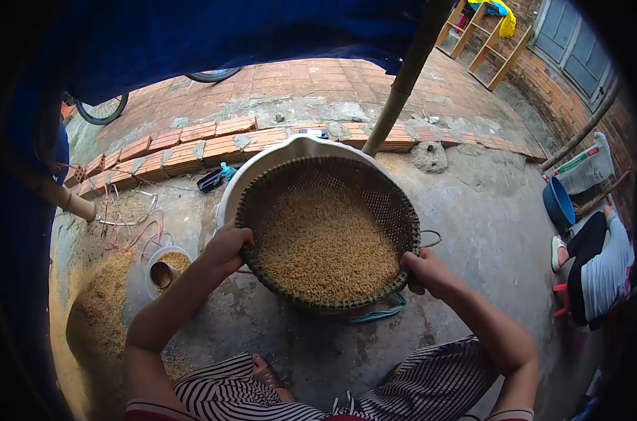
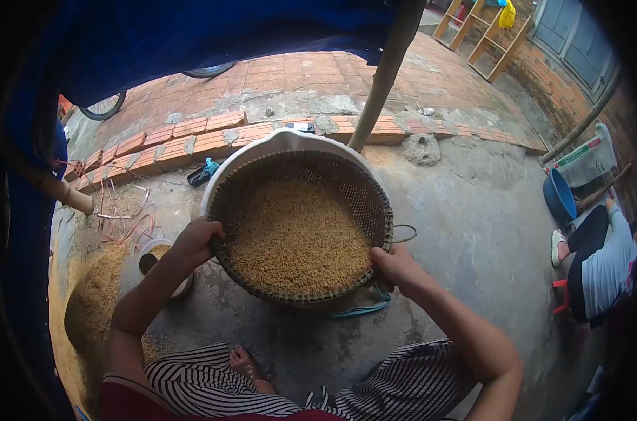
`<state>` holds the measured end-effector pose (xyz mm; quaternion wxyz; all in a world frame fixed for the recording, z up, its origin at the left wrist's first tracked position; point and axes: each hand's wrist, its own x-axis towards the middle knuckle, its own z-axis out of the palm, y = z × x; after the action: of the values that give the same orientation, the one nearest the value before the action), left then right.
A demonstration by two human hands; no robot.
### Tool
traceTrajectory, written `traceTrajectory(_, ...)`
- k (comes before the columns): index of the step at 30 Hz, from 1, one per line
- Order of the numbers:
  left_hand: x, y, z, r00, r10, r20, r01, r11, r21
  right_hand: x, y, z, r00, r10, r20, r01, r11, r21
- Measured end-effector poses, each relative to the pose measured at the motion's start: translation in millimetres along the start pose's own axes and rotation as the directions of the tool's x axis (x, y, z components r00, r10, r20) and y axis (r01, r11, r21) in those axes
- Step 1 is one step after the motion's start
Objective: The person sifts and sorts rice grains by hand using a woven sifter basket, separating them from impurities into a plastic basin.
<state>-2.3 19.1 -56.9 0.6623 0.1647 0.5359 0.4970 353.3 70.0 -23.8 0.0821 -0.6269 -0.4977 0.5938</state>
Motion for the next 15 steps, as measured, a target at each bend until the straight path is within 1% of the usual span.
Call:
traceTrajectory(1,-16,7,15,0.984,0.178,0.004,-0.177,0.983,-0.056,-3,-1,0,0.987,-0.156,-0.038,0.156,0.988,0.007)
traceTrajectory(2,-22,11,24,0.937,0.349,-0.001,-0.347,0.931,-0.113,-5,-3,0,0.949,-0.307,-0.076,0.308,0.951,0.008)
traceTrajectory(3,-21,16,25,0.935,0.355,0.010,-0.351,0.930,-0.111,-8,-9,-2,0.946,-0.312,-0.087,0.314,0.949,0.010)
traceTrajectory(5,-21,22,19,0.952,0.304,0.043,-0.300,0.950,-0.087,-13,-20,-5,0.954,-0.291,-0.069,0.296,0.953,0.069)
traceTrajectory(6,-15,24,14,0.979,0.183,0.085,-0.171,0.976,-0.131,-17,-23,-7,0.955,-0.289,-0.065,0.293,0.954,0.065)
traceTrajectory(7,-13,20,12,0.980,0.185,0.079,-0.173,0.975,-0.137,-21,-26,-13,0.991,-0.134,-0.003,0.134,0.991,0.029)
traceTrajectory(8,-12,15,9,0.997,0.026,0.070,-0.017,0.992,-0.126,-23,-28,-17,0.998,0.027,0.052,-0.026,1.000,-0.017)
traceTrajectory(9,-14,9,7,0.989,-0.136,0.059,0.142,0.983,-0.115,-23,-25,-20,0.998,0.029,0.058,-0.027,0.999,-0.022)
traceTrajectory(11,-19,-3,6,0.985,-0.159,0.070,0.168,0.974,-0.149,-25,-16,-23,0.980,0.137,0.141,-0.141,0.990,0.023)
traceTrajectory(13,-24,-7,6,0.964,-0.253,0.082,0.263,0.953,-0.153,-29,-15,-22,0.979,0.138,0.151,-0.144,0.989,0.031)
traceTrajectory(14,-25,-8,6,0.962,-0.260,0.083,0.270,0.951,-0.151,-31,-12,-22,0.978,0.136,0.157,-0.144,0.989,0.042)
traceTrajectory(15,-25,-8,5,0.973,-0.221,0.069,0.229,0.964,-0.132,-28,-6,-21,0.978,0.141,0.155,-0.150,0.988,0.048)
